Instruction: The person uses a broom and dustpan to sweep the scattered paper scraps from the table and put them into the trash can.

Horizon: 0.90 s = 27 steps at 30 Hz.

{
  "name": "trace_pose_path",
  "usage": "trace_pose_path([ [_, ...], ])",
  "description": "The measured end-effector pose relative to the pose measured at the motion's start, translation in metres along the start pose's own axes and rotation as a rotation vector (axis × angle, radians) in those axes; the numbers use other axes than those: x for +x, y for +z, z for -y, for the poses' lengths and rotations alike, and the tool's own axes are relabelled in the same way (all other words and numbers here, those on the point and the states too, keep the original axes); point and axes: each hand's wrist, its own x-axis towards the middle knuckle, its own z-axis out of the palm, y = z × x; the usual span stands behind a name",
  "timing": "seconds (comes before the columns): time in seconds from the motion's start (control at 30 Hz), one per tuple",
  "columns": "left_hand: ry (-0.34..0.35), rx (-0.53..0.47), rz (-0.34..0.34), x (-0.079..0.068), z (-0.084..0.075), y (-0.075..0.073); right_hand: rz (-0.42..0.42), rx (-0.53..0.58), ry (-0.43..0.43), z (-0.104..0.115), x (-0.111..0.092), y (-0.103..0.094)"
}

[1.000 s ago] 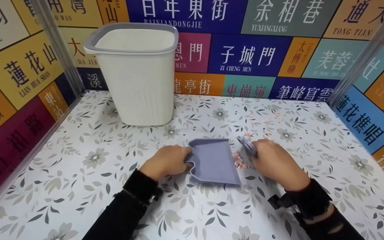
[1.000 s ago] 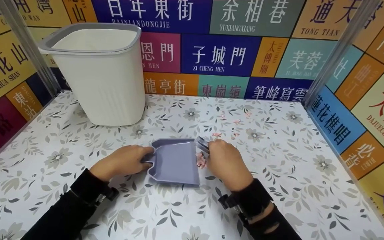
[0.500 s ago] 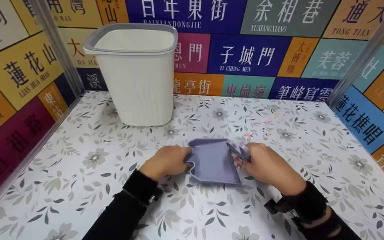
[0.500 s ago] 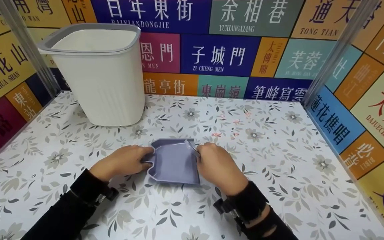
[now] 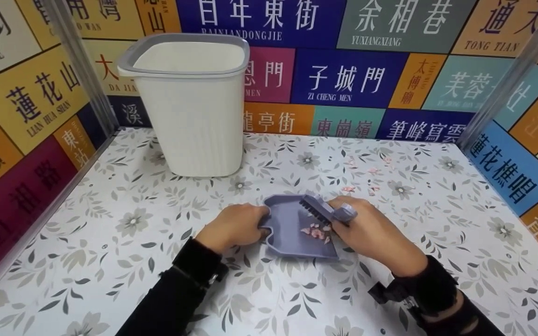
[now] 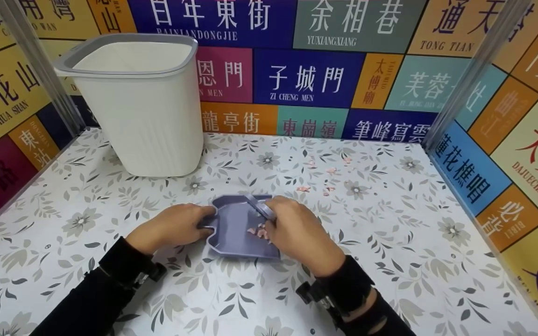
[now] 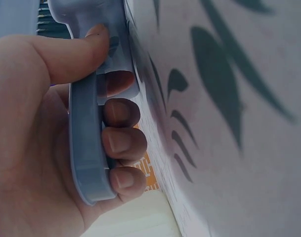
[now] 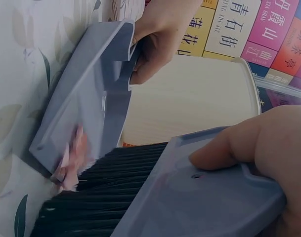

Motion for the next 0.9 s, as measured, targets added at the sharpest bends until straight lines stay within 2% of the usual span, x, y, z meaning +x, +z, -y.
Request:
trace_pose_path([
  [0.13, 0.003, 0.001, -0.005, 0.0, -0.001, 0.0, -0.059, -0.038, -0.094, -0.005, 0.002, -0.007],
  [0.2, 0.009, 0.009, -0.01, -0.001, -0.001, -0.001, -0.081, -0.06, -0.097, -0.008, 0.002, -0.011],
  [0.47, 0.001, 0.022, -0.009, -0.001, -0.001, -0.001, -0.05, -0.119, 0.121, -0.016, 0.0, -0.014],
  [0.67, 0.011, 0.013, -0.011, -0.001, -0.001, -0.001, -0.017, -0.232, 0.161, -0.025, 0.0, -0.008],
  [0.77, 0.015, 0.007, -0.014, -0.001, 0.0, 0.0, 0.031, -0.209, 0.17, -0.023, 0.0, -0.008],
  [0.9, 0.015, 0.006, -0.015, 0.0, 0.0, 0.0, 0.083, -0.12, 0.184, -0.017, -0.001, -0.009],
])
